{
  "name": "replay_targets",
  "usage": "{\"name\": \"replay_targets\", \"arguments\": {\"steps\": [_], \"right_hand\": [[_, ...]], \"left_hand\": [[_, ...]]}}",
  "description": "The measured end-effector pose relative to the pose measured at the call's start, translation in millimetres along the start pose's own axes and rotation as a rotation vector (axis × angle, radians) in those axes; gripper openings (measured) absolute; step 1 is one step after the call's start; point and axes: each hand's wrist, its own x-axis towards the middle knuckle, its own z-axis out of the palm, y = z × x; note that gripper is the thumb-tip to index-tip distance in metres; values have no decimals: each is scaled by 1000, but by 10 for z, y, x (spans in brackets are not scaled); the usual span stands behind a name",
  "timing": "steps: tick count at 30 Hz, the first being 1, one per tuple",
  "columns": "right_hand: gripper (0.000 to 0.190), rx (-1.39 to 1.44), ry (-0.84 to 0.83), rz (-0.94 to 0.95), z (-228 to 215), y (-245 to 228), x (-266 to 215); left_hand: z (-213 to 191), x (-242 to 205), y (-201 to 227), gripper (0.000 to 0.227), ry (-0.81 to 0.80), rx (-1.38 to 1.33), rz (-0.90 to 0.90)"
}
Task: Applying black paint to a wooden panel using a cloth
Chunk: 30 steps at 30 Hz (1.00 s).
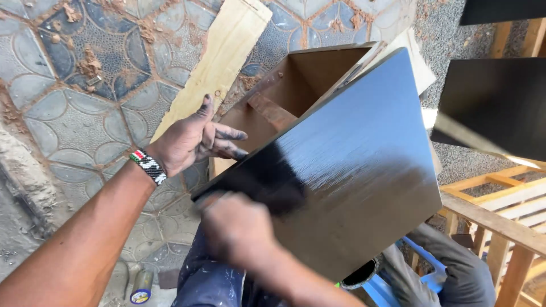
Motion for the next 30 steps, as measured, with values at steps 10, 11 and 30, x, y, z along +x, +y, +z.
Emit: {"name": "replay_targets", "arguments": {"steps": [10, 11, 30], "right_hand": [[17, 537, 927, -111, -3243, 3615, -79], [16, 559, 950, -88, -3270, 3655, -67], [21, 342, 736, -152, -1264, 1035, -157]], "left_hand": [[-16, -35, -21, 93, 50, 101, 75], [-27, -95, -21, 93, 56, 95, 126], [813, -2141, 306, 107, 616, 607, 732]]}}
